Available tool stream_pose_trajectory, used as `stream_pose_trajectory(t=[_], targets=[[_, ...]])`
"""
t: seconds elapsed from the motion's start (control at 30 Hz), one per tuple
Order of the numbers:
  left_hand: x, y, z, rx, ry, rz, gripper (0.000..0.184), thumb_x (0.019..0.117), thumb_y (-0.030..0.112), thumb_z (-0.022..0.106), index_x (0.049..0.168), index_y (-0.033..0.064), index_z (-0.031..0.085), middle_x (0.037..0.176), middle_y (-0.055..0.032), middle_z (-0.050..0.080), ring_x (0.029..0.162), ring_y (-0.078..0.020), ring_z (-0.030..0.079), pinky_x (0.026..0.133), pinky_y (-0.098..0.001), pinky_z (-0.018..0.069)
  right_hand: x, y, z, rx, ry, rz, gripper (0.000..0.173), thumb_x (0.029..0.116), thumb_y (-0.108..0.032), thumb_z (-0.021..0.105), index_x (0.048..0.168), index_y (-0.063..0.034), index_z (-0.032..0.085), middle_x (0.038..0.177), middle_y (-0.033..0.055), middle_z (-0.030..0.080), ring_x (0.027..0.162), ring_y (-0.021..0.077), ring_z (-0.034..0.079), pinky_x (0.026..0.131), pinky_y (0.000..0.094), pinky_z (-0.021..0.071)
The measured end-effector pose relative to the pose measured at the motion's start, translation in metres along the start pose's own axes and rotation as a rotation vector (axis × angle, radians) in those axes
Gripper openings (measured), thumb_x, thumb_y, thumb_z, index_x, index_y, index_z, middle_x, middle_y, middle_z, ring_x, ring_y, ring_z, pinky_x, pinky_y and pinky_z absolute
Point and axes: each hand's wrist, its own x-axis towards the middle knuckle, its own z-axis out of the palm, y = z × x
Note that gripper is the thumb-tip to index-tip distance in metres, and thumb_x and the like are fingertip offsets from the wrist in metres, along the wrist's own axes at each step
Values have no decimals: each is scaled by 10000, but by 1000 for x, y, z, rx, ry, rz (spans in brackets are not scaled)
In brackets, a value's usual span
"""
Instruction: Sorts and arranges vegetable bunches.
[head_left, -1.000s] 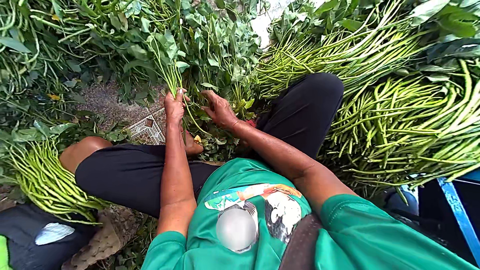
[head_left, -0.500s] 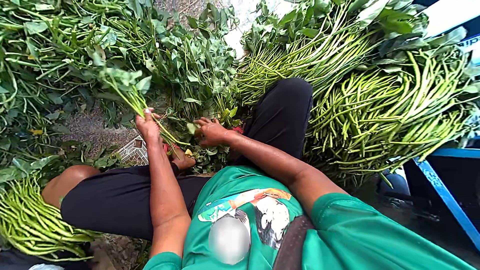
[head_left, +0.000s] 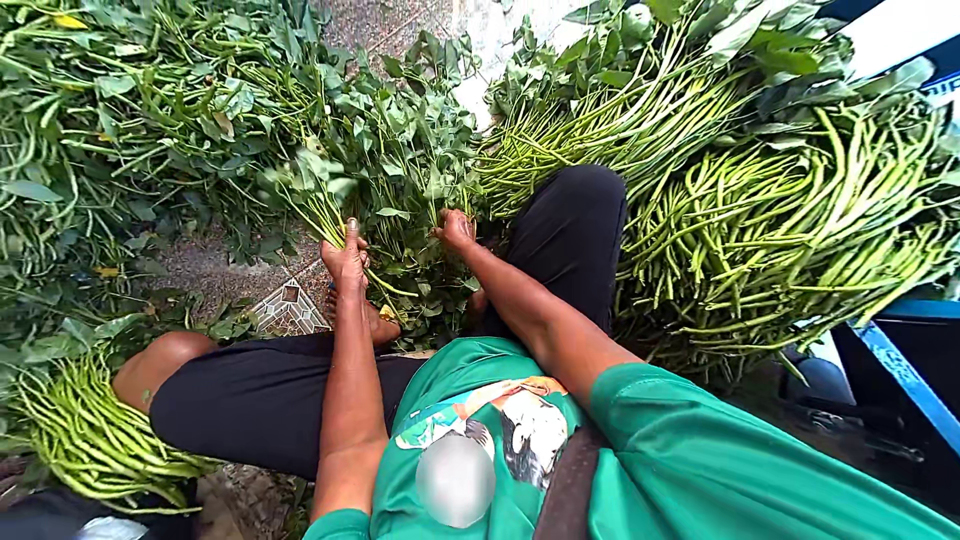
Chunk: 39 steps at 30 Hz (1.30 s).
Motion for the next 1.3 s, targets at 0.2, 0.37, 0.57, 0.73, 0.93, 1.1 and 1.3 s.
stream_pose_trajectory(t=[0.2, 0.37, 0.57, 0.73, 0.93, 1.1, 1.3], targets=[[5, -12, 1, -32, -223, -184, 183, 1051, 88, 556, 1167, -1, 665, 852, -58, 736, 409, -2, 398, 377, -159, 330, -60, -42, 16, 186, 38, -382, 355, 1020, -268, 637, 1252, 0, 638, 1011, 197, 727, 958, 360, 716, 901, 568, 559], [2, -16, 6, 59, -203, -274, 219, 1017, 97, 636, 1221, 18, 624, 803, -55, 699, 410, -18, 400, 367, -171, 335, -80, -36, 41, 39, -88, -497, 344, 1020, -235, 640, 1267, 5, 634, 1010, 209, 722, 955, 387, 709, 904, 598, 537], [1, -16, 4, 181, -182, -126, 224, 945, 12, 702, 1163, 2, 647, 777, -20, 644, 464, -20, 440, 414, -171, 384, -57, -37, 41, 529, -173, -320, 555, 1008, -356, 644, 1370, 57, 563, 1348, 273, 599, 1244, 354, 606, 1078, 514, 478], [-8, -18, 16, 170, -183, -98, 190, 934, 13, 712, 1110, 10, 641, 713, 8, 590, 460, -30, 447, 427, -185, 417, -38, -69, 38, 830, 49, -137, 444, 982, -256, 709, 1261, 71, 601, 1170, 244, 670, 1094, 306, 663, 990, 486, 531], [10, 2, -6, -78, -155, -156, 110, 1029, 49, 588, 1128, 17, 622, 799, -29, 682, 451, -7, 443, 405, -148, 369, -75, -63, 33, 902, -59, -388, 227, 1079, -112, 503, 1129, 78, 616, 913, 94, 691, 727, 96, 647, 707, 284, 574], [21, 16, -34, 147, -27, -70, 136, 991, 74, 666, 1105, 31, 605, 787, -14, 697, 458, -17, 494, 405, -158, 392, -104, -37, 9, -306, -590, -530, 229, 1027, -124, 603, 1123, 70, 675, 1040, 264, 700, 1014, 421, 687, 934, 617, 517], [18, 22, -32, 307, -41, -10, 202, 962, 81, 711, 1139, 30, 626, 789, -3, 697, 468, -5, 496, 416, -157, 387, -97, -48, -24, -620, -463, -552, 308, 922, -196, 740, 1182, -35, 712, 1230, 247, 668, 1133, 482, 638, 901, 718, 485]])
